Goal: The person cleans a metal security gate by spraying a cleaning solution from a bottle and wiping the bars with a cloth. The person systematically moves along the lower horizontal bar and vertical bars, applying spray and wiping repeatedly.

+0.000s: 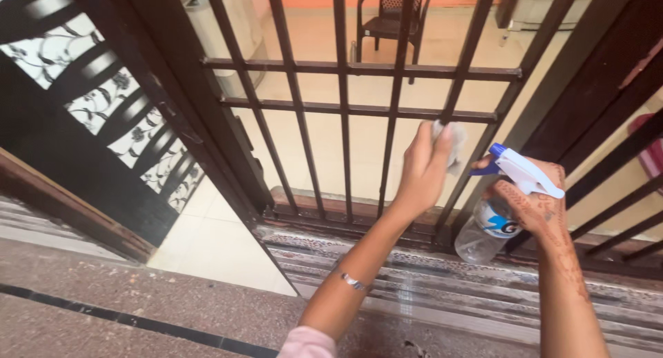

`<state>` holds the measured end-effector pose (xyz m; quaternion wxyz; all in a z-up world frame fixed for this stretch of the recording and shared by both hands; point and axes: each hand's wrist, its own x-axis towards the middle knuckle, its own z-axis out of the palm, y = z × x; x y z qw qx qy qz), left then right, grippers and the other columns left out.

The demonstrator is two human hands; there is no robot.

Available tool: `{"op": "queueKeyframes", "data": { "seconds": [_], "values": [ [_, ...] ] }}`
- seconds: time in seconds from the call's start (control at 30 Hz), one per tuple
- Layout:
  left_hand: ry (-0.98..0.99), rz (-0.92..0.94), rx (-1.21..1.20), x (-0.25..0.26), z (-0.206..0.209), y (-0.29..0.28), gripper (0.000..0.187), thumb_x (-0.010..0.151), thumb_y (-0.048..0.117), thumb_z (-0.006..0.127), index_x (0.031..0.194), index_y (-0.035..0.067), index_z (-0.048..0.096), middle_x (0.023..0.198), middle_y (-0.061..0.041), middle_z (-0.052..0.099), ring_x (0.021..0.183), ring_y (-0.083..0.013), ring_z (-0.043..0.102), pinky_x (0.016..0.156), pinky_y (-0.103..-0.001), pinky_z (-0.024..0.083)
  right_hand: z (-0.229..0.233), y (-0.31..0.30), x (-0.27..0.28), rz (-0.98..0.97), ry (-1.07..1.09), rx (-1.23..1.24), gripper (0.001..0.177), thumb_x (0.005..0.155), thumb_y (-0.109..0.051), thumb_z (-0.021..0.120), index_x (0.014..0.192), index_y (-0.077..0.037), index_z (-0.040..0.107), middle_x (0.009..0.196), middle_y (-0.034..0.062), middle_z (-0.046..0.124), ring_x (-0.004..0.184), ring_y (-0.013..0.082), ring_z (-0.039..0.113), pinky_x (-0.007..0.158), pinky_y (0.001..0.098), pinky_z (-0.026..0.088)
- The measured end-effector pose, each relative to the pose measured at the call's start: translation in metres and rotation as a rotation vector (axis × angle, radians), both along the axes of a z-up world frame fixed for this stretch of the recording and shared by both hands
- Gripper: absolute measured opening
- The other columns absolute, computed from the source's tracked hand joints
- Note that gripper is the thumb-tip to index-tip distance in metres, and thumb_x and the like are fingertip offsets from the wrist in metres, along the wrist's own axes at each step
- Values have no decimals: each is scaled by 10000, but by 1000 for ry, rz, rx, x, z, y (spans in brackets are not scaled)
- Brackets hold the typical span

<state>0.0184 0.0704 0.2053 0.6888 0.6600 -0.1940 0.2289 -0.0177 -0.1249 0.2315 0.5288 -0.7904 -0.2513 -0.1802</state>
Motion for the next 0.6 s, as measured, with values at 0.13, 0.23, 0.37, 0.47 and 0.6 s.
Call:
{"op": "queueKeyframes", "data": {
  "seconds": [0.13, 0.23, 0.37, 0.47, 0.6],
  "values": [
    [-37, 146, 98, -1, 5, -7, 405, 1142, 350, 451, 1116, -45, 535, 821, -196, 638, 762, -287, 648, 683, -425, 492, 0, 1, 2, 35, -10, 39, 362, 880, -267, 693, 1104, 16, 726, 985, 86, 773, 721, 146, 721, 709, 296, 592],
    [-21, 133, 82, -8, -35, -6, 412, 1116, 341, 430, 1165, -54, 536, 765, -186, 621, 689, -302, 639, 627, -436, 484, -2, 1, 0, 27, -22, 40, 346, 885, -271, 694, 1081, 11, 733, 973, 81, 778, 721, 141, 729, 713, 291, 599],
    [67, 131, 102, -10, -115, -6, 413, 1102, 305, 415, 1231, -76, 509, 757, -189, 619, 680, -319, 634, 619, -449, 483, 1, 1, -2, -13, -2, 7, 335, 861, -232, 673, 1106, -16, 748, 830, 75, 760, 696, 135, 724, 697, 281, 582],
    [108, 187, 146, -28, -175, -9, 401, 1111, 276, 410, 1270, -85, 481, 915, -241, 633, 827, -344, 644, 722, -473, 493, 3, 2, -5, -62, 31, -31, 322, 845, -209, 662, 1096, -33, 761, 761, 73, 758, 678, 132, 723, 684, 286, 576],
    [175, 231, 181, -39, -175, -11, 364, 1122, 243, 388, 1292, -67, 478, 1071, -263, 635, 945, -345, 638, 820, -483, 495, 5, 5, -6, -80, 59, -4, 330, 810, -194, 657, 1074, -27, 763, 825, 73, 774, 689, 135, 716, 672, 296, 564]
  ]
}}
